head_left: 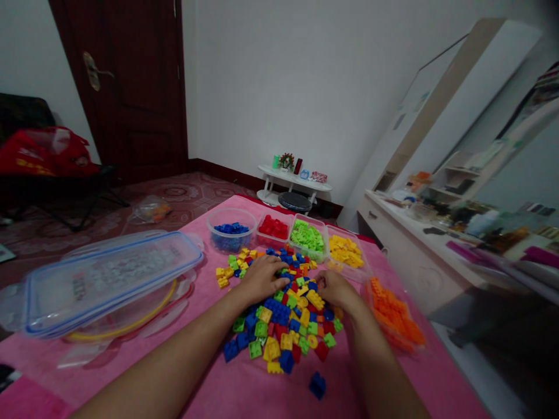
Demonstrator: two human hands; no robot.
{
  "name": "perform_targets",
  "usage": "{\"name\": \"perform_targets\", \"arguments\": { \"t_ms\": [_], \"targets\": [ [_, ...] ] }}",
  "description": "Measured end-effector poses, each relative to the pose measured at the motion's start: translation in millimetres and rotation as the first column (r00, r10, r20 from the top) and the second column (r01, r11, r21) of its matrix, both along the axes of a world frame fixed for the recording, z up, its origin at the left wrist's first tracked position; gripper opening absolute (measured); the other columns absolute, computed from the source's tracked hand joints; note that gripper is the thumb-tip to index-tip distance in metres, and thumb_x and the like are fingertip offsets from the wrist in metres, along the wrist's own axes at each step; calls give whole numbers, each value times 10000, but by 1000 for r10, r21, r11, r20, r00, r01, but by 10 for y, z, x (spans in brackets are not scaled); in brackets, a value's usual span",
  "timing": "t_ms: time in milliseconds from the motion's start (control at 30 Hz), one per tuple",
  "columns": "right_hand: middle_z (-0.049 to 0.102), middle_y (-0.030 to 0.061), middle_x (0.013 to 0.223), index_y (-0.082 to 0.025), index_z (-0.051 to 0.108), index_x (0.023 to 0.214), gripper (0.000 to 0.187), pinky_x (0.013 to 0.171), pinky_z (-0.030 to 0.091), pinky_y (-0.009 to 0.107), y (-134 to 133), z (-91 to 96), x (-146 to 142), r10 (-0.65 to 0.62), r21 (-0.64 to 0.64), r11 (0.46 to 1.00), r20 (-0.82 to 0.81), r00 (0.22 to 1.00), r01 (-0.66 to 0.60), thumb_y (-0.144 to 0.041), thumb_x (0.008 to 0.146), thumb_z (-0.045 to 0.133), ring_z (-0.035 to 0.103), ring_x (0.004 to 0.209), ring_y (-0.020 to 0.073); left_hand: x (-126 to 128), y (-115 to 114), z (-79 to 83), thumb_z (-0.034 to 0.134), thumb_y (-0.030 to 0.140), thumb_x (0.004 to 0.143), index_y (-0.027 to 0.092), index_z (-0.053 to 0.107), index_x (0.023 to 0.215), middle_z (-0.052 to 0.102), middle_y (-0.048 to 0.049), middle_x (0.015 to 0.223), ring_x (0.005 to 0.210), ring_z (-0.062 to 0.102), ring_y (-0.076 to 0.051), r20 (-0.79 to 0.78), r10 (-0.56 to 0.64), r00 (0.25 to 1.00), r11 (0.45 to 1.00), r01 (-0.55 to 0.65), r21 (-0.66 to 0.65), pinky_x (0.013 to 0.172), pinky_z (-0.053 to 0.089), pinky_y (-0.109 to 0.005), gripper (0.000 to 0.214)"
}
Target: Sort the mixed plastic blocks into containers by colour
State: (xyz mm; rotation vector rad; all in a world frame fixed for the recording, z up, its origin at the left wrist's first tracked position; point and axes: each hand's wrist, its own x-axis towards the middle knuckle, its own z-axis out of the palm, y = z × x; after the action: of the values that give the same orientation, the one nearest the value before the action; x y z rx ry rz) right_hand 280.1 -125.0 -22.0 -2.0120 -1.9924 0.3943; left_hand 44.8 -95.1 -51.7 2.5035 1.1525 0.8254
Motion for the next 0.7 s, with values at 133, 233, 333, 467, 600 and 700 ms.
{"name": "perform_targets", "arguments": {
  "t_ms": [133, 233, 333, 467, 600, 700],
  "targets": [
    [620, -15, 653, -158, 670, 918, 273, 541, 402, 221, 3, 86, -201, 32, -12, 999, -406, 913, -40, -232, 658, 627, 556, 585, 123, -4, 9, -6, 577, 437, 831, 245, 626, 1174, 613, -69, 1183, 1104, 529, -243, -1, -12, 1000, 1000, 12, 3, 970, 391, -365, 396],
    [634, -4, 741, -151, 653, 1020, 373, 577, 433, 230, -91, 262, -336, 128, -11, 982, -702, 700, -190, -268, 666, 658, 568, 630, 122, -10, 26, -2, 584, 395, 832, 235, 616, 1182, 612, -77, 1187, 1110, 522, -249, 4, -22, 1000, 1000, 22, 11, 973, 385, -373, 386],
    [661, 19, 865, -180, 678, 1014, 347, 648, 452, 245, -218, 441, -453, 206, 9, 952, -758, 619, -306, -268, 679, 666, 586, 724, 133, -8, 58, -3, 558, 379, 848, 196, 656, 1074, 649, -87, 1081, 1037, 557, -239, 19, -34, 999, 999, 34, -14, 933, 407, -361, 307],
    [639, 0, 722, -204, 711, 964, 259, 571, 393, 237, -354, 485, -670, 317, 15, 915, -646, 694, -404, -227, 733, 598, 518, 602, 121, -7, 117, -16, 548, 323, 845, 163, 673, 1029, 680, -83, 1042, 983, 595, -215, 123, -53, 991, 994, 65, -91, 892, 438, -331, 274],
    [657, 6, 787, -231, 718, 920, 264, 560, 362, 240, -479, 353, -977, 457, 68, 878, -417, 785, -475, -150, 726, 557, 516, 601, 125, -52, 165, 23, 593, 227, 783, 170, 670, 1103, 673, -75, 1140, 1046, 600, -203, 243, -83, 966, 972, 132, -194, 940, 437, -322, 334],
    [663, 27, 903, -237, 715, 892, 274, 692, 395, 254, -562, 280, -1156, 531, 91, 847, -171, 830, -524, -108, 710, 557, 582, 778, 158, -109, 175, 132, 580, 220, 788, 188, 684, 1092, 687, -59, 1125, 1025, 618, -194, 283, -91, 955, 957, 163, -242, 929, 451, -312, 323]
  ]
}}
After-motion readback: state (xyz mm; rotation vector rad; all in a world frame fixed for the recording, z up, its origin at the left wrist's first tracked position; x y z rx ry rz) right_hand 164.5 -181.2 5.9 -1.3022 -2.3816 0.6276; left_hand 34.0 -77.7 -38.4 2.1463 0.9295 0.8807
